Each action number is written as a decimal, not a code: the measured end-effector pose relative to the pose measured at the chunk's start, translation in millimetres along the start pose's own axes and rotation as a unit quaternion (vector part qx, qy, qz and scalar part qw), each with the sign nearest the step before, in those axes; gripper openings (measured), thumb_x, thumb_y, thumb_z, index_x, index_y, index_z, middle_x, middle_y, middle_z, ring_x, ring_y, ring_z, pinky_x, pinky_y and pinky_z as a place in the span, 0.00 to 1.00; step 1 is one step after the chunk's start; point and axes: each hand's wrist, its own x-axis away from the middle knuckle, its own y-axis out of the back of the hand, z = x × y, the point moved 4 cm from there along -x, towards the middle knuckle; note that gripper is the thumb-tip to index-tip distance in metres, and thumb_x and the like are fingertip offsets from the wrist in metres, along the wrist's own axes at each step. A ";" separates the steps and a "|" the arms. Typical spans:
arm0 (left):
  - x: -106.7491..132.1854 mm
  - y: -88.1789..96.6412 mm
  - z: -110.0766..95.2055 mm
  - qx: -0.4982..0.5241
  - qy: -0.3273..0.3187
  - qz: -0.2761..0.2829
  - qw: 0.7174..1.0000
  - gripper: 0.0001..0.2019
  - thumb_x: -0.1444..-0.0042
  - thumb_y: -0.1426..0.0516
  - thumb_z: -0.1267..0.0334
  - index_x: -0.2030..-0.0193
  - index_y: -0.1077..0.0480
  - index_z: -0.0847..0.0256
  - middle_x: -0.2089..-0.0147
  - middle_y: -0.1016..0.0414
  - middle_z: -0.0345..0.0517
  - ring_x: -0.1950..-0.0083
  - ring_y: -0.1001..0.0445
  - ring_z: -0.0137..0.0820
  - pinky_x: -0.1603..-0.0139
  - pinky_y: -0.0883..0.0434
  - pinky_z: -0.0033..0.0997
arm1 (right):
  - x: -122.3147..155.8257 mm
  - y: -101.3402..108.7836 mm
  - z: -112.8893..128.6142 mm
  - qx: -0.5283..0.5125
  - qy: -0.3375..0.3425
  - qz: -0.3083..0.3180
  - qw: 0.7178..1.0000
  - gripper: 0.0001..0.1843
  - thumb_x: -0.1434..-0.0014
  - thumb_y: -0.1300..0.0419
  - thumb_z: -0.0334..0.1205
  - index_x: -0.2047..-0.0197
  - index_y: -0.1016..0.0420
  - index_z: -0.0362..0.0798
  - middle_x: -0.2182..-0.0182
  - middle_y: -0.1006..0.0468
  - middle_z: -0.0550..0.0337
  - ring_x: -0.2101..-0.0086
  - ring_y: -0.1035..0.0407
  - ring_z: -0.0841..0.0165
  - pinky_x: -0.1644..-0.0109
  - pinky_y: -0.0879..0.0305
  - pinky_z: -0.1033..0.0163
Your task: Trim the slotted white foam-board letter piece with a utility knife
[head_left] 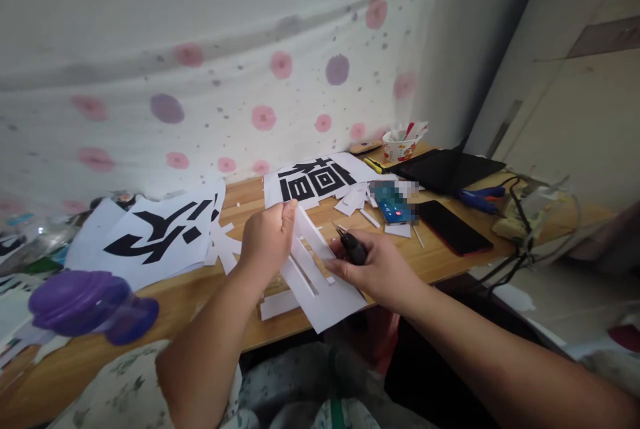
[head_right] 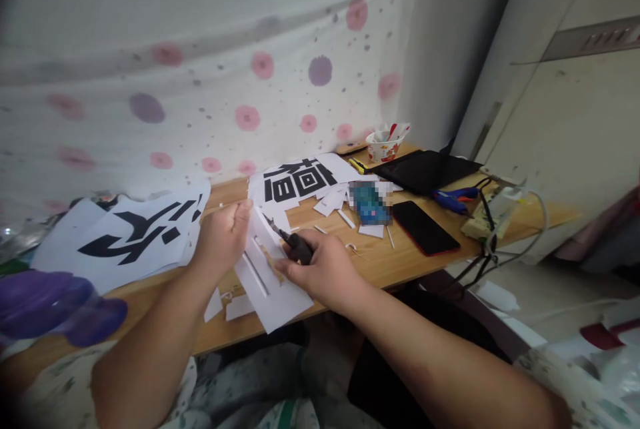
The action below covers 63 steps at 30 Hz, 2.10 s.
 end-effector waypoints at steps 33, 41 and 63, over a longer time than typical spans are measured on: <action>76.0 -27.3 -33.3 0.683 0.286 0.136 0.658 0.16 0.56 0.34 0.67 0.58 0.27 0.64 0.64 0.20 0.50 0.65 0.22 0.38 0.61 0.26 0.37 | 28.3 4.7 3.4 -0.128 0.016 -0.080 0.988 0.11 0.57 0.37 0.42 0.75 0.33 0.45 0.80 0.32 0.64 0.78 0.39 0.73 0.73 0.41 0.66; 78.5 -21.9 -32.9 0.719 0.313 0.150 0.601 0.13 0.62 0.31 0.66 0.67 0.25 0.63 0.76 0.23 0.41 0.78 0.26 0.27 0.76 0.29 0.23 | 31.3 28.9 13.2 0.135 0.267 -0.057 0.953 0.02 0.46 0.44 0.36 0.68 0.34 0.47 0.76 0.31 0.62 0.74 0.36 0.71 0.70 0.40 0.66; 103.2 -21.8 -45.1 0.737 0.314 0.252 0.543 0.13 0.64 0.31 0.59 0.74 0.26 0.65 0.83 0.26 0.42 0.84 0.30 0.24 0.83 0.32 0.19 | 35.0 26.4 23.0 0.320 0.411 -0.091 0.849 0.08 0.56 0.51 0.29 0.70 0.38 0.49 0.78 0.30 0.61 0.77 0.37 0.69 0.73 0.46 0.65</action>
